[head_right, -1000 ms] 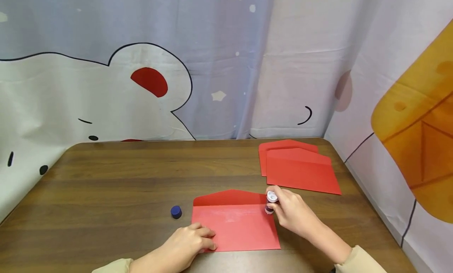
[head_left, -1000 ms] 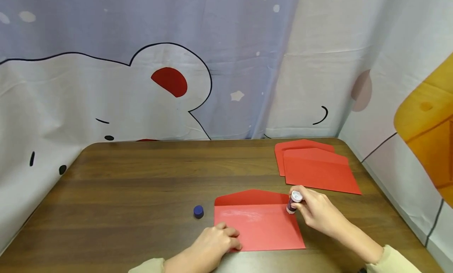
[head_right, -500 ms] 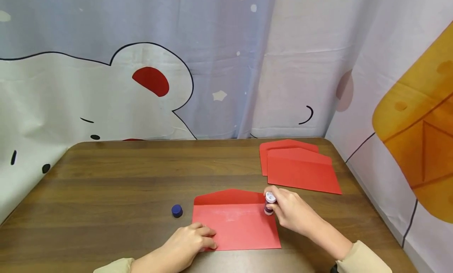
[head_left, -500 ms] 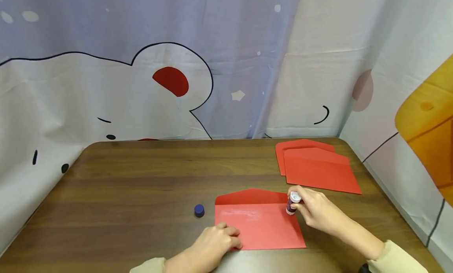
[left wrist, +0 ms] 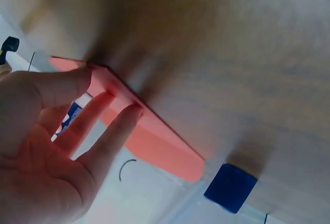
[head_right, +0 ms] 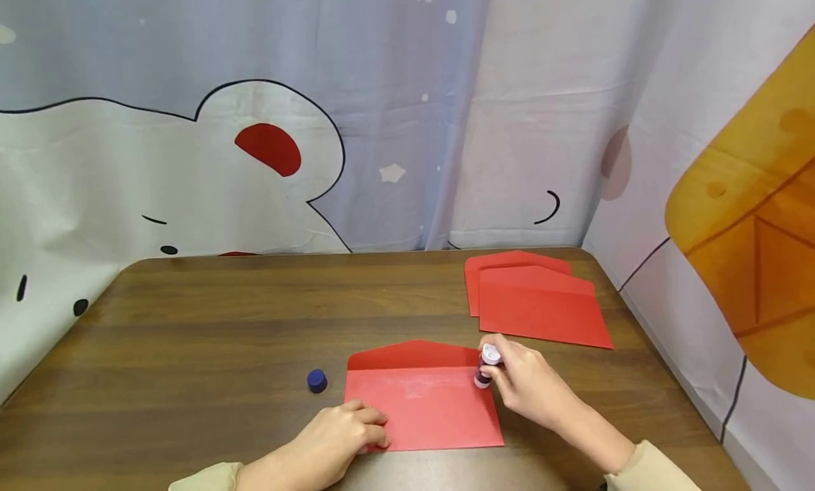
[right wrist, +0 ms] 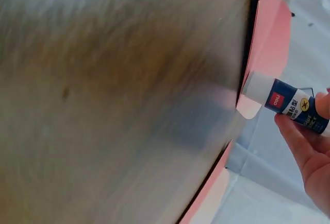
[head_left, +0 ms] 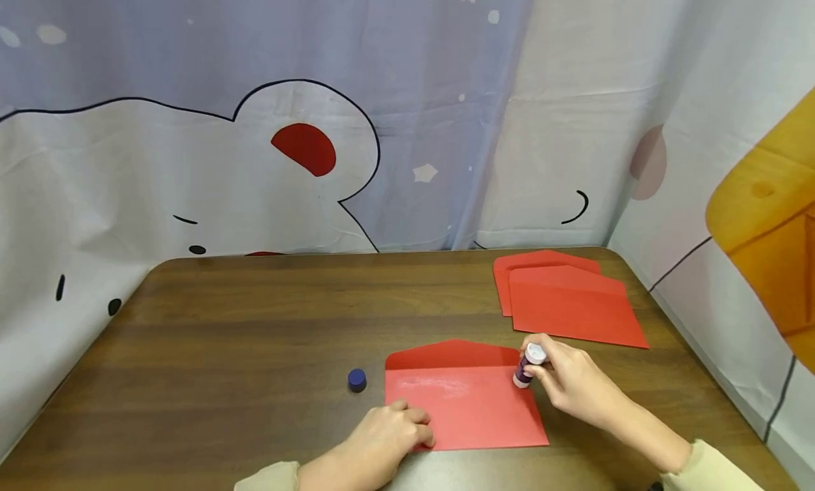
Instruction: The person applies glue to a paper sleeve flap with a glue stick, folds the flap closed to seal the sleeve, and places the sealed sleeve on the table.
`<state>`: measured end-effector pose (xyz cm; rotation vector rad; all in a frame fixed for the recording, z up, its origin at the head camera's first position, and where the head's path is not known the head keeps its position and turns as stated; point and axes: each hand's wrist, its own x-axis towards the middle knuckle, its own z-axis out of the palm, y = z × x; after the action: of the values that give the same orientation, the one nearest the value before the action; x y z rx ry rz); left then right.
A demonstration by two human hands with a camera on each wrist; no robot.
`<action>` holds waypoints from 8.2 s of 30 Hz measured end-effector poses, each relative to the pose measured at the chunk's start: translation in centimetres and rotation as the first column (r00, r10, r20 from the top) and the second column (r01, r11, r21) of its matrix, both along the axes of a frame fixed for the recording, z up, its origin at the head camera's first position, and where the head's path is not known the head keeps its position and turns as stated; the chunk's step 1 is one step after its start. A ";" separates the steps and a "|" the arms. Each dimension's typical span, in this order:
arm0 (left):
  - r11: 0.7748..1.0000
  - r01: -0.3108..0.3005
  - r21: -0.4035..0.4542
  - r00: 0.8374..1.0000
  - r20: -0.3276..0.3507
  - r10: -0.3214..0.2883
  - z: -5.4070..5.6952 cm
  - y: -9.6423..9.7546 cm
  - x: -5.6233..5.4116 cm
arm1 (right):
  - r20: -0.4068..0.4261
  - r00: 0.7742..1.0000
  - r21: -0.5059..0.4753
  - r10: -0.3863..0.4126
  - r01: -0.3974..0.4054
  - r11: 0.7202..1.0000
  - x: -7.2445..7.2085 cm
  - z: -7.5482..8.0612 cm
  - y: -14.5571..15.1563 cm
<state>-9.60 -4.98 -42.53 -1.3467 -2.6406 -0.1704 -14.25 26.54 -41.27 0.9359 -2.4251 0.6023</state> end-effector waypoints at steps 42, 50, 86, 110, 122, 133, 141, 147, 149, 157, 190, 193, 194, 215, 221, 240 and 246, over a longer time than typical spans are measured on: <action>0.971 -0.205 -0.121 0.961 0.164 0.223 1.3 3.7 -7.6 | 0.478 0.877 -0.429 -0.053 0.286 0.857 1.6 0.8 2.1; 0.974 -0.203 -0.097 0.969 0.125 0.214 0.8 3.7 -7.4 | 0.456 0.886 -0.443 -0.080 0.304 0.843 1.9 0.8 2.5; 0.992 -0.106 -0.065 0.994 -0.013 0.106 0.0 3.1 -4.0 | 0.334 0.927 -0.796 0.167 0.182 0.578 2.4 1.3 3.8; 0.988 -0.056 -0.145 0.998 0.026 0.060 -0.2 3.0 -3.6 | 0.254 0.943 -0.872 0.214 0.128 0.472 2.8 1.5 3.7; 0.983 -0.052 -0.178 0.998 0.009 0.055 -0.2 3.3 -3.3 | 0.261 0.944 -0.875 0.204 0.142 0.463 2.8 1.2 3.5; 0.970 -0.082 -0.230 0.996 -0.046 0.074 -0.3 3.8 -2.8 | 0.225 0.931 -0.910 0.286 0.097 0.402 2.7 1.0 3.6; 0.968 -0.082 -0.238 0.997 -0.033 0.076 -0.4 4.2 -2.6 | 0.186 0.829 -0.966 0.527 0.054 0.255 2.2 0.1 3.8; 0.964 -0.073 -0.258 0.997 -0.033 0.067 -0.3 4.6 -3.1 | 0.258 0.804 -0.960 0.536 0.150 0.237 2.0 0.3 2.7; 0.956 -0.075 -0.284 0.997 -0.027 0.070 -0.1 4.8 -3.2 | 0.274 0.789 -0.957 0.549 0.165 0.240 1.8 0.3 2.4; 0.930 -0.110 -0.351 0.994 -0.029 0.107 0.2 5.5 -3.1 | 0.314 0.723 -0.947 0.615 0.194 0.256 1.0 0.3 1.4; 0.853 -0.305 -0.422 0.926 0.077 0.370 -1.0 5.2 -0.5 | 0.287 0.701 -0.957 0.653 0.187 0.221 1.6 -0.3 1.6; 0.849 -0.310 -0.428 0.924 0.073 0.375 -1.0 5.2 -0.4 | 0.285 0.703 -0.958 0.652 0.185 0.219 1.6 -0.4 1.7; 0.848 -0.312 -0.429 0.924 0.069 0.375 -0.9 5.2 -0.3 | 0.285 0.703 -0.958 0.652 0.185 0.219 1.6 -0.4 1.7; 0.889 -0.264 -0.374 0.924 0.167 0.345 -0.7 4.6 -1.0 | 0.277 0.709 -0.960 0.649 0.173 0.220 1.9 -0.5 2.1; 0.904 -0.268 -0.333 0.935 0.136 0.327 -0.4 4.7 -1.5 | 0.287 0.708 -0.956 0.645 0.177 0.232 1.9 -0.4 2.3; 0.906 -0.224 -0.359 0.974 -0.103 0.200 -0.8 7.5 -1.7 | 0.263 0.707 -0.964 0.656 0.170 0.203 2.1 -0.7 2.2; 0.887 -0.237 -0.397 0.962 -0.223 0.157 -0.6 8.6 -1.7 | 0.271 0.716 -0.962 0.644 0.173 0.214 2.1 -0.4 2.2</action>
<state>-11.31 3.63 -43.11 -1.1117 -2.7220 0.5577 -12.12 28.70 -41.71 0.5279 -1.5658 2.5882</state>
